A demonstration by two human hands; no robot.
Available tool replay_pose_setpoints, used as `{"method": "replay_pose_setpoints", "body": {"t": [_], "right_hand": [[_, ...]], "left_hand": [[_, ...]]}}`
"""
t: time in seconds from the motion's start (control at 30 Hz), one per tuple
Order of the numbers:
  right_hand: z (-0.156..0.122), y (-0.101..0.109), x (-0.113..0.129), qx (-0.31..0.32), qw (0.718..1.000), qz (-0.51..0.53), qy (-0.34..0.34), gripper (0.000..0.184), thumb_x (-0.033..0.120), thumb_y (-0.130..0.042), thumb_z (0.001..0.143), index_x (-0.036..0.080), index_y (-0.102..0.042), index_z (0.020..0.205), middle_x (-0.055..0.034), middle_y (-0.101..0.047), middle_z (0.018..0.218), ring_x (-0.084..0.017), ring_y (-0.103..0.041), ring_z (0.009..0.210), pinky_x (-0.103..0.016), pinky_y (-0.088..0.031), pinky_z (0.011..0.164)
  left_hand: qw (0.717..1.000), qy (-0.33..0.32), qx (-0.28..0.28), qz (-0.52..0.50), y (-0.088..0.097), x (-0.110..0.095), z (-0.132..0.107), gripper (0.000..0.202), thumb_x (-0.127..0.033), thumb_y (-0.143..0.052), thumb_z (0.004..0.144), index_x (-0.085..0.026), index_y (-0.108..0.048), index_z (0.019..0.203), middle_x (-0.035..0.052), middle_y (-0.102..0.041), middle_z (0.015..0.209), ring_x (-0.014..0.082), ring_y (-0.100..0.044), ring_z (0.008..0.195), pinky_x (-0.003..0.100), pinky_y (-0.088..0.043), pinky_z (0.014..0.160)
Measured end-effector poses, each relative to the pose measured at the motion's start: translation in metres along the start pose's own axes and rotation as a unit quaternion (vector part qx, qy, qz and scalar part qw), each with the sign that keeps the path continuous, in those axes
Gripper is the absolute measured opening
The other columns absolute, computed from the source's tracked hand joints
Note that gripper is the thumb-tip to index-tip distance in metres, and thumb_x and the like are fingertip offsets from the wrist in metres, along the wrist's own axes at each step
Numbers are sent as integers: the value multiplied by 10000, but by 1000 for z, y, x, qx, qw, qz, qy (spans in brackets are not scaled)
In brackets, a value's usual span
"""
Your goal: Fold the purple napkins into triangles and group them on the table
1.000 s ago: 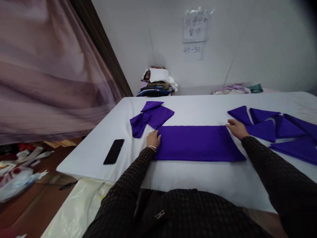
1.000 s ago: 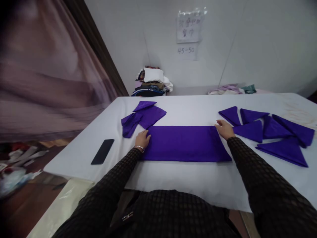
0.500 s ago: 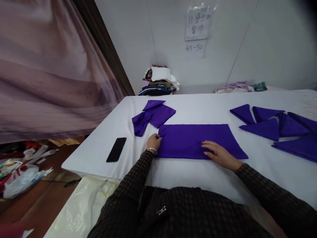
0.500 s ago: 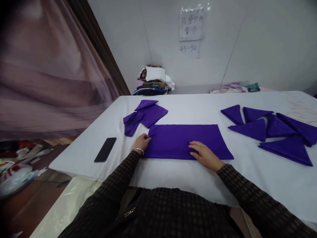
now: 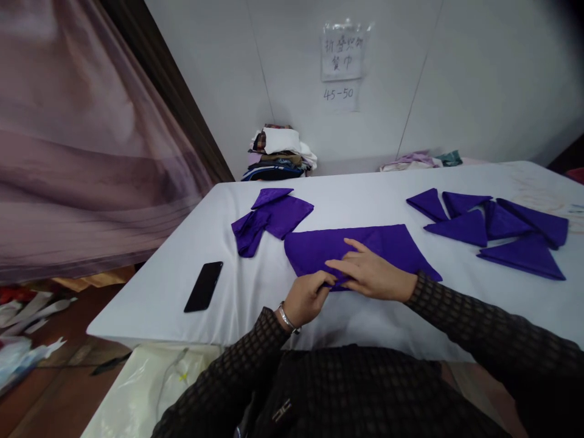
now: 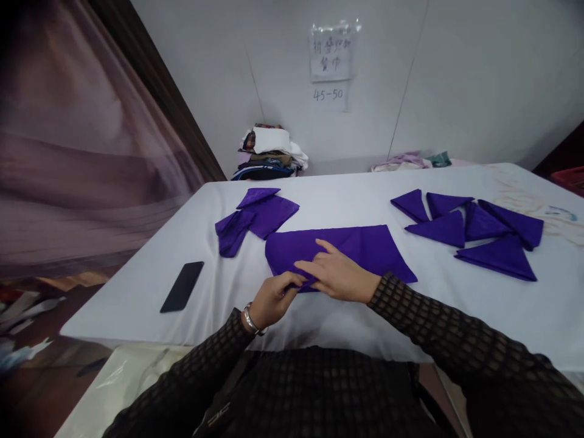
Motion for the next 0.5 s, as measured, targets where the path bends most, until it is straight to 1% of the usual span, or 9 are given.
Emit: {"method": "replay_pose_setpoints", "body": {"t": [0.07,0.1,0.13,0.2,0.23,0.3,0.4,0.47,0.5], "right_hand": [[-18,-6,-12,30,999,13,-35,313,197,-541,844,212,-591,1153,-47,-670,916,-193,-603,907,-506,-349,1001],[-28,-8,-17,46,997,25,-53,225,205,-524,859,204,-630,1057,-46,-661,865,-185,-603,850,-454,-424,921],[-37,-8,-19,59,995,40,-72,177,216,-500,877,200,-649,972,-43,-646,823,-174,-597,800,-393,-470,829],[-51,3,-18,63,990,69,-105,207,252,-448,911,199,-647,885,-40,-614,780,-157,-577,738,-308,-480,693],[-56,14,-14,55,988,83,-115,228,272,-429,922,201,-641,880,-41,-606,787,-154,-571,733,-293,-474,671],[-62,40,-4,27,986,108,-126,233,304,-418,926,218,-633,901,-50,-614,854,-161,-578,777,-296,-477,702],[-72,83,3,-29,978,135,-159,194,333,-461,904,268,-610,1010,-42,-631,1007,-193,-596,876,-307,-500,753],[-83,111,-1,-74,969,136,-190,171,347,-508,880,290,-602,1011,-16,-642,941,-196,-604,812,-296,-518,690],[-89,127,-6,-103,965,133,-203,150,356,-532,867,291,-605,981,-5,-636,869,-187,-597,754,-285,-516,643]], "left_hand": [[1000,2,0,-15,-2,0,-5,204,-182,-479,862,-217,-582,1035,24,-695,951,141,-649,866,253,-486,770],[1000,-2,13,-13,-5,0,-7,265,-222,-502,867,-222,-553,1127,30,-691,989,148,-646,895,260,-485,781],[999,-12,36,-4,-10,0,-7,363,-270,-540,856,-226,-508,1215,40,-685,1027,161,-640,926,274,-485,793],[995,-38,86,26,-20,3,-5,555,-349,-625,803,-229,-436,1311,58,-670,1079,192,-624,970,315,-478,823],[993,-47,102,44,-23,7,-2,591,-367,-655,776,-230,-443,1311,61,-668,1080,203,-618,973,337,-470,839],[990,-52,105,82,-24,21,8,509,-343,-676,758,-233,-525,1231,55,-675,1039,210,-609,955,372,-448,866],[987,-44,89,126,-18,47,28,242,-251,-666,756,-224,-649,996,39,-680,946,211,-595,944,386,-427,884],[988,-30,73,134,-10,63,41,79,-233,-652,760,-206,-671,832,38,-675,863,205,-599,904,361,-439,856],[989,-23,64,134,-3,69,47,52,-233,-635,773,-198,-668,793,41,-670,840,199,-601,885,344,-447,839]]}}
Point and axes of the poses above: each hand's wrist, its own z-axis towards the middle knuckle, its own y-axis out of the back of the hand, x = y × z, the point moved 10 cm from there along z, towards the middle knuckle
